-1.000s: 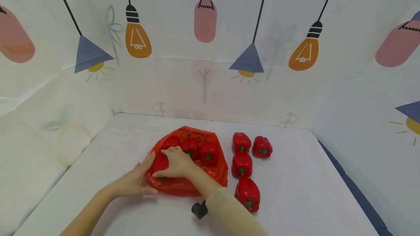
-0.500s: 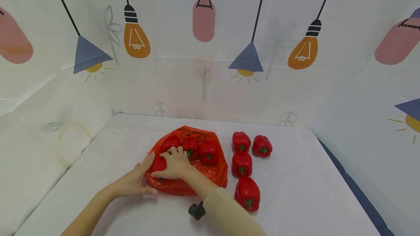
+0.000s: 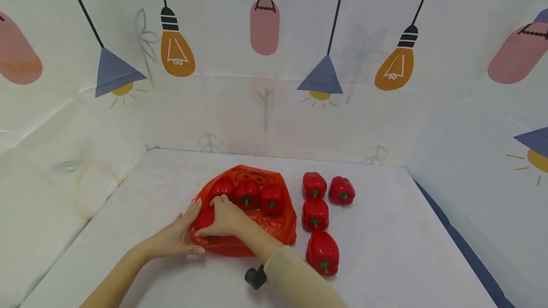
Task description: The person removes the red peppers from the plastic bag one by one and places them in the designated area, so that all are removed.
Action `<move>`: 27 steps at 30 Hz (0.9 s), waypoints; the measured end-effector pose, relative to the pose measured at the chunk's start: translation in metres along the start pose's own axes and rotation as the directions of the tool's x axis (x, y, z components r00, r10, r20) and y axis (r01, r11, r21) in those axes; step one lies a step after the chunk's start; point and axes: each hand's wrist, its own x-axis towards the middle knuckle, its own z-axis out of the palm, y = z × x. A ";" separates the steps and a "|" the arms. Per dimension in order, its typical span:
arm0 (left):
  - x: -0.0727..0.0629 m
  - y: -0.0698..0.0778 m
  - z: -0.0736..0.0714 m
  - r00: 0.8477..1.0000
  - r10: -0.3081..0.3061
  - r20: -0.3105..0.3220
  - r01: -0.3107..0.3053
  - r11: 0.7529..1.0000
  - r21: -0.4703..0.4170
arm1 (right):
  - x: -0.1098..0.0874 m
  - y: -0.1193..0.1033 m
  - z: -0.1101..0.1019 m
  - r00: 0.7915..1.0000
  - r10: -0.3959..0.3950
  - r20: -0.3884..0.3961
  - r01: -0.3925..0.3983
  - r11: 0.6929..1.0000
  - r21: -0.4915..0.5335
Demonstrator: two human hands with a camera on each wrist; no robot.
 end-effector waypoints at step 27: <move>0.000 -0.002 0.000 1.000 -0.006 -0.016 0.006 1.000 -0.002 | -0.026 0.010 -0.048 0.899 -0.149 -0.413 0.226 0.963 0.146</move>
